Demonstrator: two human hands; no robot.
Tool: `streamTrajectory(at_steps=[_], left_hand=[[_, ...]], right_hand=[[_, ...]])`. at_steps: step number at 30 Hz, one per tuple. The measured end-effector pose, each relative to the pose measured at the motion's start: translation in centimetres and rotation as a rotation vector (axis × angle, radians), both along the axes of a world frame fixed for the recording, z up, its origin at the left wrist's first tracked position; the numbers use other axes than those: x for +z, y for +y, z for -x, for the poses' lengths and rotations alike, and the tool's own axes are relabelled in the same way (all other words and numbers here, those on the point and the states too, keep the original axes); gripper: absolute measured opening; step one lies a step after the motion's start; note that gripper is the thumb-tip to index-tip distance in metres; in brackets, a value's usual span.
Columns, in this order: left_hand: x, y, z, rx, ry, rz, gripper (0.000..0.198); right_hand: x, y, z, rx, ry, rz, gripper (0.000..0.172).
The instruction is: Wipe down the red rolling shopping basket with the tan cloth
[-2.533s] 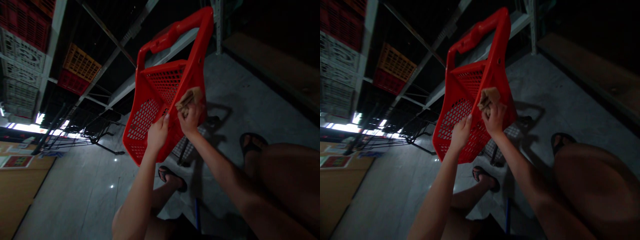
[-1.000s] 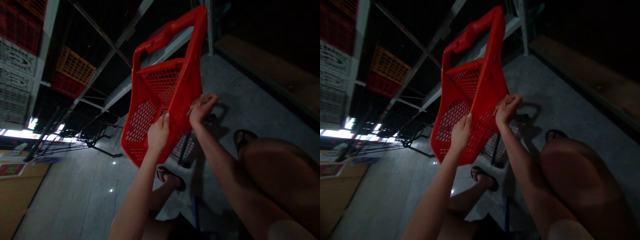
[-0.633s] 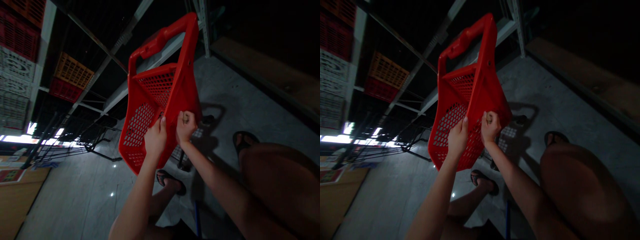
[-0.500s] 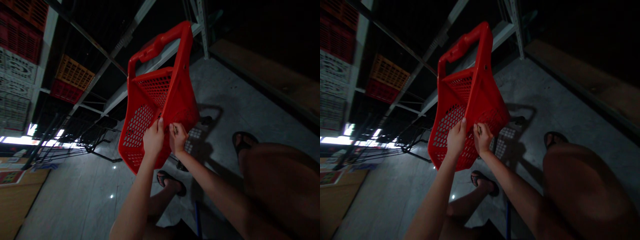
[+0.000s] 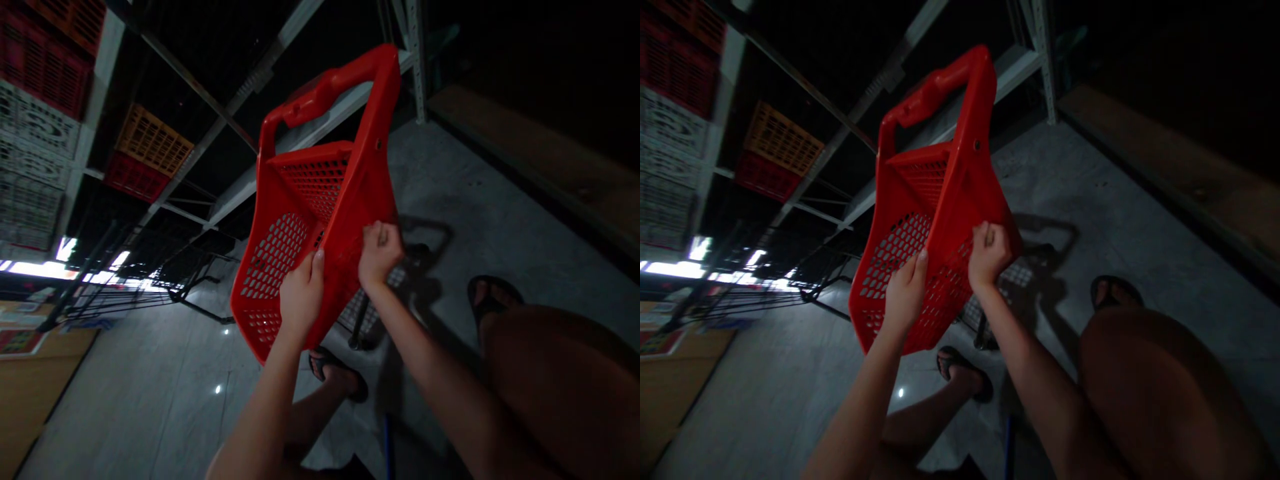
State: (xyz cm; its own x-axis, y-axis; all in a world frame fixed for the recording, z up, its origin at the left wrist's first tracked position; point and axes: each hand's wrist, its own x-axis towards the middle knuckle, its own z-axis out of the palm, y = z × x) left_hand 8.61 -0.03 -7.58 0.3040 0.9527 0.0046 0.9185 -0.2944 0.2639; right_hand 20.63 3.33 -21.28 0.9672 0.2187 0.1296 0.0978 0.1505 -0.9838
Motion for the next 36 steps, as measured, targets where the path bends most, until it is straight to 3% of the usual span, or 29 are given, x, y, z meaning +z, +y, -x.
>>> streamTrajectory(at_steps=[4,8,11,16,17,19,21,23,26,29,33,36], left_hand=[[-0.2,1.5,-0.1,0.052,0.001,-0.006,0.059],[-0.3,2.6,0.4,0.042,-0.069,0.009,0.055],[-0.3,2.8,1.0,0.068,-0.096,0.031,0.054],[-0.1,1.8,0.8,0.106,-0.030,0.022,0.059],[0.0,1.5,0.6,0.098,-0.024,0.022,0.060],[0.1,0.9,-0.3,0.083,-0.018,0.015,0.062],[0.1,0.6,-1.3,0.088,-0.002,0.008,0.063],[0.1,0.6,-2.5,0.096,0.009,0.004,0.063],[-0.1,1.4,-3.9,0.088,-0.003,-0.004,0.062],[-0.2,2.4,-4.4,0.094,-0.026,0.001,0.063],[-0.3,2.7,-3.7,0.092,-0.066,0.022,0.061],[-0.2,2.0,-2.9,0.081,-0.079,0.029,0.060]], right_hand=[[1.1,-2.2,7.3,0.188,-0.148,-0.091,0.029],[1.2,-2.6,9.6,0.301,-0.161,-0.119,0.031],[0.5,-1.3,6.9,0.278,-0.073,-0.081,0.030],[-1.9,1.9,-3.8,-0.236,0.225,-0.022,0.024],[-2.4,2.4,-5.4,-0.284,0.229,0.012,0.023],[-3.3,3.1,-6.5,-0.226,0.245,0.044,0.021],[-3.8,2.9,-4.8,-0.096,0.294,0.032,0.023],[-3.9,1.9,-1.2,-0.005,0.333,0.019,0.027],[-3.8,-0.3,4.7,0.073,0.330,0.021,0.030],[-3.5,-1.6,8.1,0.158,0.356,-0.012,0.032],[-3.5,-1.3,7.9,0.264,0.386,-0.044,0.034],[-4.1,0.0,4.8,0.138,0.395,0.045,0.032]])
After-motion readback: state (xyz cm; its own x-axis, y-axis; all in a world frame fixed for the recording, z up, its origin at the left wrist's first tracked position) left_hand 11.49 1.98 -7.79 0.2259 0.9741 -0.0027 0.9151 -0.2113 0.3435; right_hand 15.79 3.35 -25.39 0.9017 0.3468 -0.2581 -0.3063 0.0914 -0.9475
